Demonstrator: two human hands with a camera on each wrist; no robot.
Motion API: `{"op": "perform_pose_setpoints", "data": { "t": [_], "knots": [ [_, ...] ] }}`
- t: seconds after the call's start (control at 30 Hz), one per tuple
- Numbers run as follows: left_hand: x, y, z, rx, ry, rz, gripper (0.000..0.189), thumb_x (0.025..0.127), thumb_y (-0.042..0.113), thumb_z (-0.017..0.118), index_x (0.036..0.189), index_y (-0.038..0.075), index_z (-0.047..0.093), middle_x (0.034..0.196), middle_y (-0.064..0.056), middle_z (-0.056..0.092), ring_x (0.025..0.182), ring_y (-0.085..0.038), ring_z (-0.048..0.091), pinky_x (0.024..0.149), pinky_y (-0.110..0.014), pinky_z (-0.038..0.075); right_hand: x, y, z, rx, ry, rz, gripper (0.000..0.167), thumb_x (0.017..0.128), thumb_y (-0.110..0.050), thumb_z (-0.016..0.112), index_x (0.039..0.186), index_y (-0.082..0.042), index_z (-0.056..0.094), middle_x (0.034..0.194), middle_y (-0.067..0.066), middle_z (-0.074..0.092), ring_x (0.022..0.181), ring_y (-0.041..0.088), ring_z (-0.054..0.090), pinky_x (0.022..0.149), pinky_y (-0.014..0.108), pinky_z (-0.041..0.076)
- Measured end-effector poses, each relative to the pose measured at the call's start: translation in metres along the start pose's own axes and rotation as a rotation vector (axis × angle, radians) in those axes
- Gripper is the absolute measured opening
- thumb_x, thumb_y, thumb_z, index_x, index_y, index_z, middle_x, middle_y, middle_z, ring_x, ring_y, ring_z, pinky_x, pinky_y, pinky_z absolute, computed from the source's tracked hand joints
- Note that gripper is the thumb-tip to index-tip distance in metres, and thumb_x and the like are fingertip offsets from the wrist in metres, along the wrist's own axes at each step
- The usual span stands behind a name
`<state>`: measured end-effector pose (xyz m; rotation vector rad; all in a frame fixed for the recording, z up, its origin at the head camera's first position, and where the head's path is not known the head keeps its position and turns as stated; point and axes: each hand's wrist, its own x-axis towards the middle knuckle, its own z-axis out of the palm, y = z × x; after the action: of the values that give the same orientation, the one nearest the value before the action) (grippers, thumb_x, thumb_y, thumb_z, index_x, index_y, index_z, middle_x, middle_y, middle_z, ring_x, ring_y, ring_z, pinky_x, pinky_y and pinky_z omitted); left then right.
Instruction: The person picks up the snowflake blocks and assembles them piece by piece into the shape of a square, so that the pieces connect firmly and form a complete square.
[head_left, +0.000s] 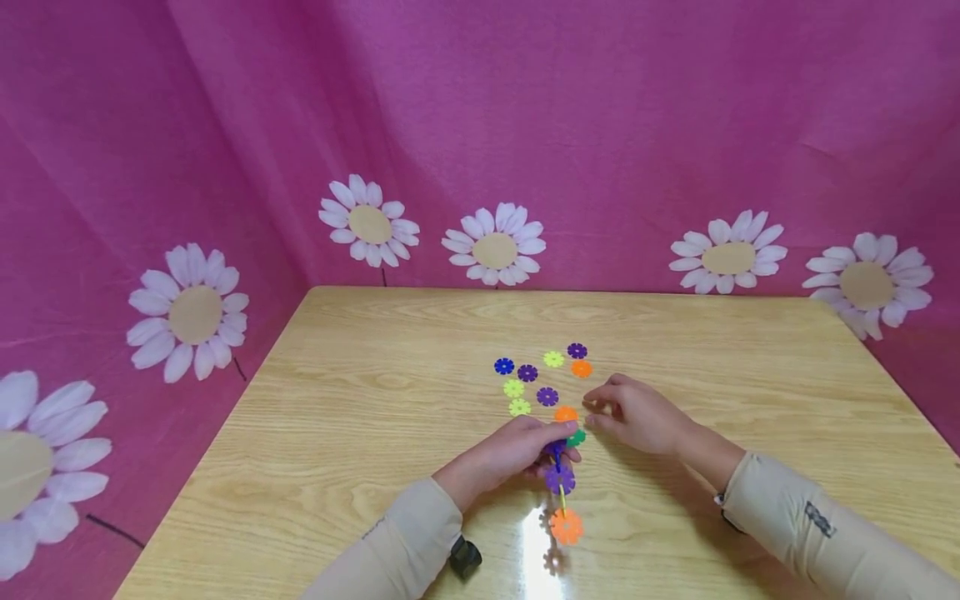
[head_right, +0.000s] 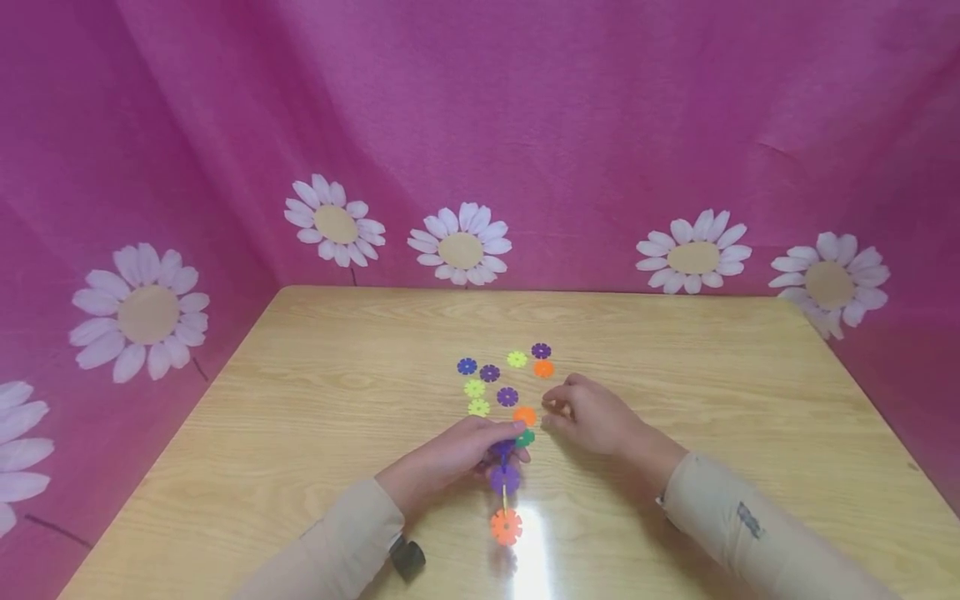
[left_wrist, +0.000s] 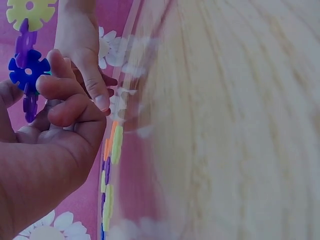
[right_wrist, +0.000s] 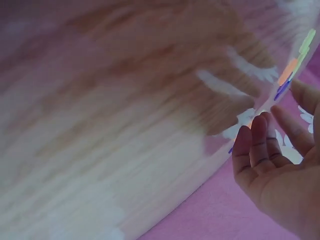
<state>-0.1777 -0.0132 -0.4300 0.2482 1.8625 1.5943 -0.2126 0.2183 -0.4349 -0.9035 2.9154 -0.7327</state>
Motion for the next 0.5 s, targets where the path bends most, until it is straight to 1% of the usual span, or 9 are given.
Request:
{"op": "perform_pose_setpoints", "data": {
  "t": [0.23,0.4,0.5],
  "knots": [
    [0.001,0.001,0.0,0.006,0.002,0.001,0.057,0.097,0.052,0.055,0.096,-0.001,0.075,0.068,0.003,0.065,0.053,-0.008,0.047,0.052,-0.021,0.034,0.006,0.0,0.008,-0.034,-0.029,-0.076,0.029,0.091,-0.023,0.073,0.115,-0.007,0.073,0.092,0.0,0.06,0.071,0.006,0.046,0.059,0.019,0.042],
    [0.003,-0.001,0.001,0.002,0.003,0.004,0.056,0.098,0.051,0.055,0.096,-0.001,0.075,0.067,0.004,0.064,0.052,-0.008,0.045,0.051,-0.021,0.032,0.011,-0.004,0.011,-0.045,-0.059,-0.047,0.029,0.092,-0.023,0.073,0.118,-0.011,0.072,0.094,-0.001,0.059,0.07,0.006,0.045,0.058,0.019,0.042],
    [0.004,-0.001,0.002,-0.003,-0.003,0.013,0.055,0.098,0.05,0.056,0.095,-0.001,0.075,0.067,0.004,0.063,0.052,-0.007,0.045,0.05,-0.021,0.031,0.012,-0.005,0.012,-0.028,-0.069,-0.026,0.027,0.093,-0.021,0.072,0.118,-0.011,0.073,0.095,-0.001,0.059,0.07,0.007,0.045,0.058,0.02,0.043]
  ]
}}
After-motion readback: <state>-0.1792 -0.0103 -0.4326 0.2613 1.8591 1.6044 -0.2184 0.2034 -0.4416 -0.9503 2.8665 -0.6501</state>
